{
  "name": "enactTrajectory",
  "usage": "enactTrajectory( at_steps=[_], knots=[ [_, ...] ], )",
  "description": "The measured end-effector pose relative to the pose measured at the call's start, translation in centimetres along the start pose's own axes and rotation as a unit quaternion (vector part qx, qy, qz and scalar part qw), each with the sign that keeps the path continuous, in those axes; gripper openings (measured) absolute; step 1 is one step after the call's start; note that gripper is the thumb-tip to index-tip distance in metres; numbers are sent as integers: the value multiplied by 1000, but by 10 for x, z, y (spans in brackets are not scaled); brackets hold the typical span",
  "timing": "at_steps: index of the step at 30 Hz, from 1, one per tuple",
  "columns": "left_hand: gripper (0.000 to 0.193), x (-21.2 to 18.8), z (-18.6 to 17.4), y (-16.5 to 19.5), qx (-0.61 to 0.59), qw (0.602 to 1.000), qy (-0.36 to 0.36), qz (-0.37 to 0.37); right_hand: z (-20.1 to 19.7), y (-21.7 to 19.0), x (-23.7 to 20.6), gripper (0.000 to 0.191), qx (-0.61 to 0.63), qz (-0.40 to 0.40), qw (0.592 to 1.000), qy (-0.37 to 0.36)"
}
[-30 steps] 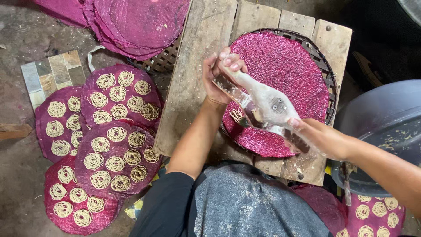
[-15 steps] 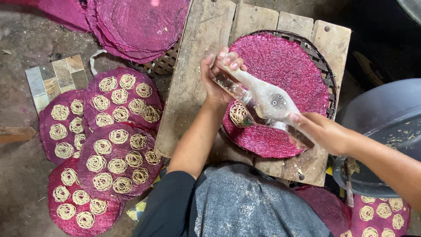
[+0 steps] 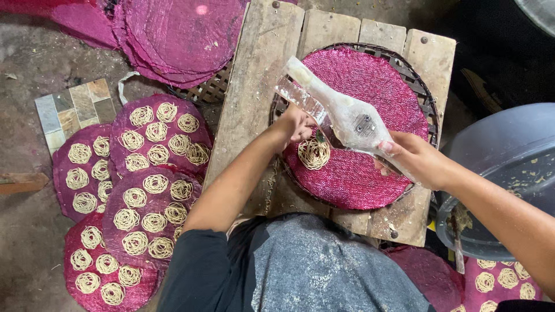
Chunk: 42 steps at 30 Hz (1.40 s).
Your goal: The person squeezes dough through a hand-held extruder press to form noodle nests on round pink mesh trays. They reload dough from a large basin, press out each nest, and set filled trays aside on the floor.
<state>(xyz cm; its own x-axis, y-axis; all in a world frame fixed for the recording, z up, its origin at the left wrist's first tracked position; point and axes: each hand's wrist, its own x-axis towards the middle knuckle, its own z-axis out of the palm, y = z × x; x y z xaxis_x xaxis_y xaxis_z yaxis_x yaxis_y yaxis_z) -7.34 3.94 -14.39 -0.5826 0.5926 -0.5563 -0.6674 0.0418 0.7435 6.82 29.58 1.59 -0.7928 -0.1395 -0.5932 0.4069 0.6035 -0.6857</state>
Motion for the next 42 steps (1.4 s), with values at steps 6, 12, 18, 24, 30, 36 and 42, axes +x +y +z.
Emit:
enactTrajectory(
  at_steps=[6, 12, 18, 24, 30, 36, 42],
  knots=[
    [65, -48, -5, -23, 259, 948, 29, 182, 6, 13, 12, 77, -29, -67, 995, 62],
    [67, -114, 6, 11, 456, 842, 141, 251, -5, 27, 14, 83, 59, -99, 993, 0],
    [69, -64, 21, 70, -324, 846, -234, 353, -10, 8, 20, 73, 218, -2, 956, -195],
    [45, 2, 23, 92, -487, 750, -264, 362, -31, -41, 38, 69, -40, 60, 997, -39],
    [45, 19, -6, 93, -475, 747, -261, 384, -8, -57, 55, 68, -74, 52, 996, -3],
    [40, 29, 12, 90, -525, 750, -177, 360, -36, -61, 56, 76, -136, 92, 986, 26],
    [45, 25, -7, 107, -448, 764, -196, 420, -15, -63, 65, 72, -58, 11, 998, 34]
  ],
)
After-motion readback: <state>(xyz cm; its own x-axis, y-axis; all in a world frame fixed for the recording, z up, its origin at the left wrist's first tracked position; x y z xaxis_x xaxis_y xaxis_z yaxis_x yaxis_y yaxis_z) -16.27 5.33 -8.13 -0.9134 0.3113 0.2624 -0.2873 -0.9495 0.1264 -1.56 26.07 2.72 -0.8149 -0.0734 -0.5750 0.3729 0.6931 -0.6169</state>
